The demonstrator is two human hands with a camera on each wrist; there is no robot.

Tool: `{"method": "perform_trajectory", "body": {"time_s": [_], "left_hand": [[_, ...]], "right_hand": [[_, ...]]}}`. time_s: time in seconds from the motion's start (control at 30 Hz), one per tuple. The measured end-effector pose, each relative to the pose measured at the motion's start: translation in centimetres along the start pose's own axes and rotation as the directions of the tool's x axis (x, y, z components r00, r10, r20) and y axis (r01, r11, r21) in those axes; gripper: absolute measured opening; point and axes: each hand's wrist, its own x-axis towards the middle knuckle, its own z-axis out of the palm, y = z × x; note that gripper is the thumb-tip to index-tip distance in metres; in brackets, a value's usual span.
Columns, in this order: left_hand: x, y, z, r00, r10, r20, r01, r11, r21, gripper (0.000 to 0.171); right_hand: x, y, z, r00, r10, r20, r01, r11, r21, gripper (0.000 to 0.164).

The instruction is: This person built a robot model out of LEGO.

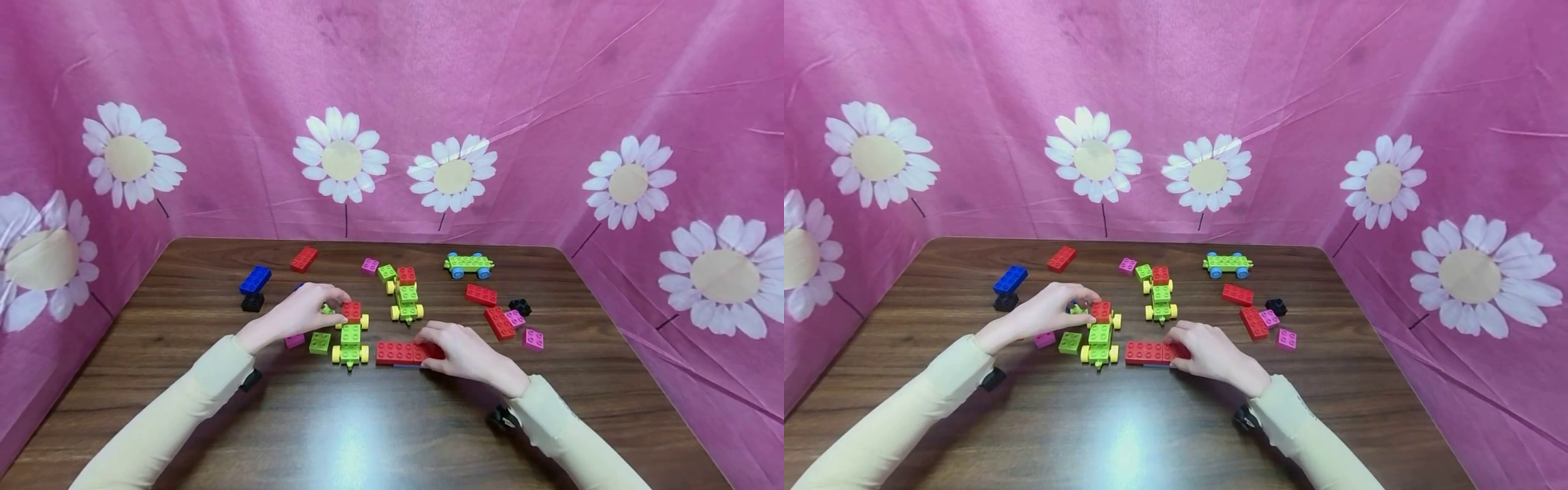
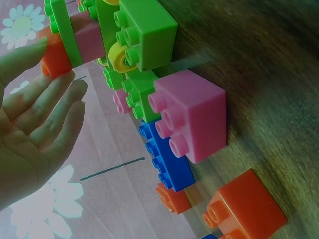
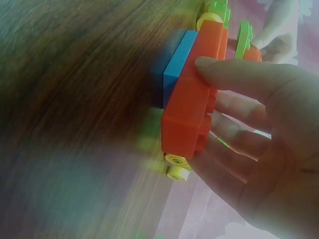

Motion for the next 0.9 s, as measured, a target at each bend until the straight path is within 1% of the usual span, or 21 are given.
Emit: {"method": "perform_trajectory", "body": {"time_s": [0.17,0.43,0.9], "left_hand": [[-0.1,-0.1,0.1,1.0,0.0,0.01,0.0,1.0,-0.005,0.033],[-0.3,0.0,0.1,1.0,0.005,0.01,-0.005,1.0,-0.015,0.032],[-0.6,0.2,0.3,1.0,0.001,-0.003,-0.001,1.0,-0.01,0.032]], "right_hand": [[0.0,0.1,0.0,1.0,-0.004,-0.001,0.004,1.0,-0.012,0.033],[-0.3,0.2,-0.5,1.0,-0.002,0.004,0.002,1.0,0.002,0.032],[-0.5,0.3,-1.9,0.995,-0.037,-0.094,0.034,0.999,-0.037,0.029]]}}
